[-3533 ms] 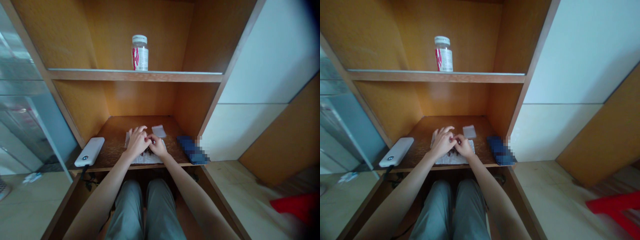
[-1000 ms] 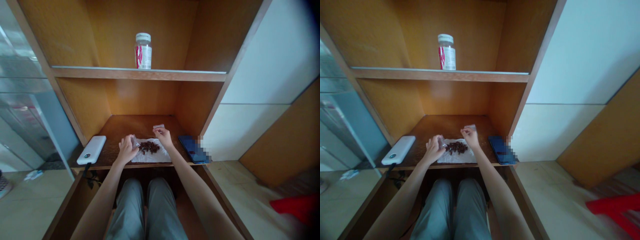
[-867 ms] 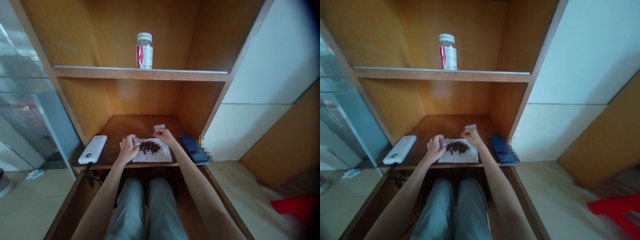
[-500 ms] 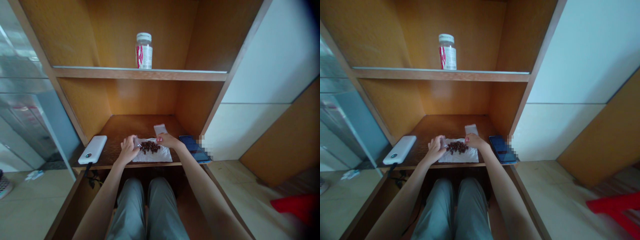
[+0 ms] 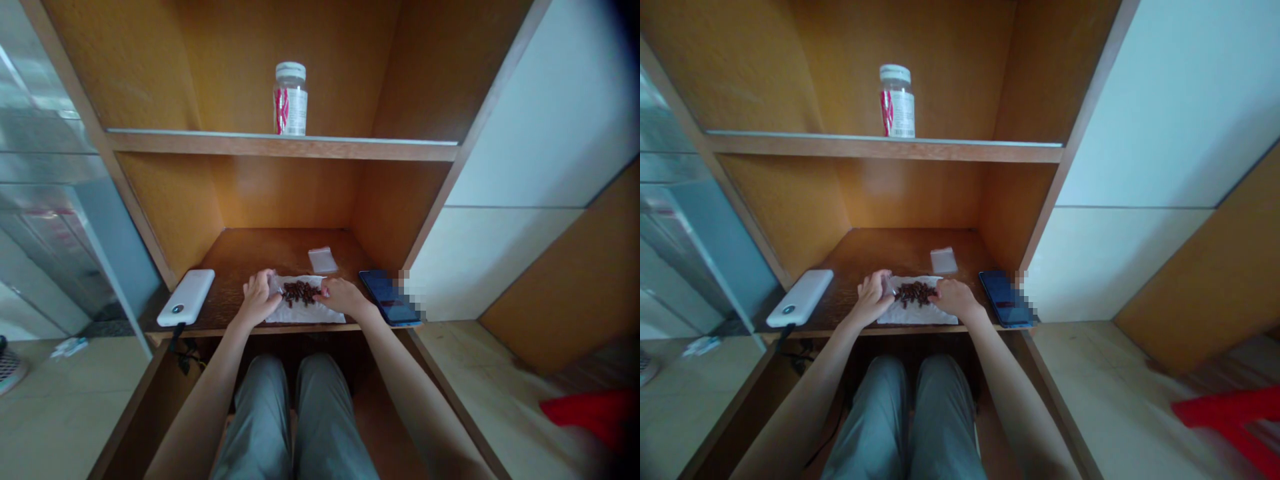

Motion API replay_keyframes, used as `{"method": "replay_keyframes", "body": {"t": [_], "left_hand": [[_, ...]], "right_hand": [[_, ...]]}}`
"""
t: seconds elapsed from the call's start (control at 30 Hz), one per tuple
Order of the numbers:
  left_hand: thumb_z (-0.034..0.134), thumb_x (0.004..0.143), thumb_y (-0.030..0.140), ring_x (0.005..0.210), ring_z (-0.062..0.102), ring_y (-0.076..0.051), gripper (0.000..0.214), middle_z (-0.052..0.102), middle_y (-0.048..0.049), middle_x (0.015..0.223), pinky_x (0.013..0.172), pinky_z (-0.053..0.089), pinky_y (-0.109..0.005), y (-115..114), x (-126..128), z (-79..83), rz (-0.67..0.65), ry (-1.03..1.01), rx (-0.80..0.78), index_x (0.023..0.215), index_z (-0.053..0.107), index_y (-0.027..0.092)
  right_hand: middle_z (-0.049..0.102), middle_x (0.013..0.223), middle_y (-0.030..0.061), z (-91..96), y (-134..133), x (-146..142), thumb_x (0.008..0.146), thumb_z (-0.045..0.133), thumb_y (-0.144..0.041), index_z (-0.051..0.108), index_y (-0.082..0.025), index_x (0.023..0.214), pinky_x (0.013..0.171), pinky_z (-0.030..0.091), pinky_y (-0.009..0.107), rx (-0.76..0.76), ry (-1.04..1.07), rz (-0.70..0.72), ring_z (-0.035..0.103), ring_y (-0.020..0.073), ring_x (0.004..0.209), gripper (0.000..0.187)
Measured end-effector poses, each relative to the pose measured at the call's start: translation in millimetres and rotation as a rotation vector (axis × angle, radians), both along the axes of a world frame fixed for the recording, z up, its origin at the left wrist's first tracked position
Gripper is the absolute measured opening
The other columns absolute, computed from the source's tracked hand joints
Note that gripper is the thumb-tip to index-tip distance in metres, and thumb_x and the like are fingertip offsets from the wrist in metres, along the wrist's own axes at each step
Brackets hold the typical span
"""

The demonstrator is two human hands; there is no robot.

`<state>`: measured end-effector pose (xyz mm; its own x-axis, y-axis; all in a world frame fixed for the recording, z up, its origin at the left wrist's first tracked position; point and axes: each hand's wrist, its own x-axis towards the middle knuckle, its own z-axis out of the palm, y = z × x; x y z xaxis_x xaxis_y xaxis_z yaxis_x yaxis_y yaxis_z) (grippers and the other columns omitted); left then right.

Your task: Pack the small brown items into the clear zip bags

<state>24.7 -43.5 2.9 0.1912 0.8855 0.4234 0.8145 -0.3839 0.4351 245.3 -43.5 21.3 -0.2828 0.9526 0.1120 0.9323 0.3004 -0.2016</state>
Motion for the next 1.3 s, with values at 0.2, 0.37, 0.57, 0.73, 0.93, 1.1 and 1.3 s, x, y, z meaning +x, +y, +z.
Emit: {"method": "replay_keyframes", "body": {"t": [0.2, 0.37, 0.57, 0.73, 0.93, 1.1, 1.3], "left_hand": [[0.045, 0.071, 0.024, 0.111, 0.039, -0.026, 0.047, 0.047, -0.0082, 0.12, 0.09, 0.03, -0.044, 0, 0, -1.5, -0.007, 0.025, 0.012, 0.116, 0.034, 0.02], [0.045, 0.071, 0.024, 0.112, 0.039, -0.027, 0.046, 0.047, -0.0084, 0.121, 0.09, 0.03, -0.044, 0, 0, -1.7, -0.004, 0.028, 0.006, 0.116, 0.034, 0.02], [0.044, 0.071, 0.024, 0.111, 0.039, -0.026, 0.045, 0.047, -0.0086, 0.12, 0.091, 0.029, -0.044, 2, 0, -2.7, -0.025, 0.011, 0.005, 0.115, 0.034, 0.02], [0.044, 0.071, 0.024, 0.11, 0.039, -0.026, 0.046, 0.047, -0.0089, 0.118, 0.09, 0.028, -0.043, 2, -1, -3.9, -0.032, 0.028, 0.014, 0.116, 0.034, 0.019], [0.044, 0.071, 0.024, 0.106, 0.041, -0.026, 0.044, 0.048, -0.0091, 0.115, 0.089, 0.03, -0.042, 3, -1, -4.1, -0.053, 0.074, 0.023, 0.113, 0.034, 0.018], [0.045, 0.072, 0.026, 0.106, 0.041, -0.027, 0.044, 0.048, -0.0107, 0.113, 0.088, 0.03, -0.043, 4, -1, -6.1, -0.026, 0.07, 0.03, 0.113, 0.033, 0.016], [0.045, 0.072, 0.026, 0.109, 0.04, -0.026, 0.043, 0.047, -0.0082, 0.118, 0.09, 0.029, -0.044, 3, -1, -6.5, -0.056, 0.032, 0.025, 0.113, 0.033, 0.02]], "right_hand": [[0.066, 0.087, 0.0111, -5.9, 2, -4, 0.08, 0.046, -0.039, 0.061, -0.016, 0.084, 0.068, 0.042, 0.028, -0.005, -0.007, 0.006, 0.062, 0.0228, 0.081, 0.027], [0.065, 0.091, 0.0123, -7.4, 4, -8, 0.079, 0.045, -0.032, 0.06, -0.016, 0.088, 0.069, 0.041, 0.028, -0.035, -0.016, -0.006, 0.062, 0.0232, 0.083, 0.023], [0.066, 0.088, 0.0121, 2.6, 2, -11, 0.077, 0.045, -0.023, 0.061, -0.015, 0.086, 0.067, 0.04, 0.027, 0.014, 0.01, -0.05, 0.061, 0.0223, 0.082, 0.02], [0.066, 0.087, 0.0082, 21.3, 8, -26, 0.078, 0.048, -0.023, 0.061, -0.015, 0.086, 0.066, 0.038, 0.022, 0.143, 0.193, 0.087, 0.059, 0.0157, 0.079, 0.017], [0.067, 0.075, 0.0062, 28.0, 25, -56, 0.075, 0.056, -0.027, 0.066, -0.015, 0.081, 0.059, 0.037, 0.021, 0.096, 0.317, 0.308, 0.057, 0.0125, 0.065, 0.017], [0.068, 0.076, 0.0046, 24.3, 38, -53, 0.077, 0.052, -0.031, 0.068, -0.016, 0.087, 0.061, 0.041, 0.022, -0.063, 0.604, 0.49, 0.058, 0.0117, 0.066, 0.024], [0.068, 0.08, 0.0076, 28.7, 42, -13, 0.076, 0.049, -0.021, 0.068, -0.012, 0.085, 0.062, 0.041, 0.022, -0.006, 0.495, 0.283, 0.059, 0.0129, 0.07, 0.023]]}}
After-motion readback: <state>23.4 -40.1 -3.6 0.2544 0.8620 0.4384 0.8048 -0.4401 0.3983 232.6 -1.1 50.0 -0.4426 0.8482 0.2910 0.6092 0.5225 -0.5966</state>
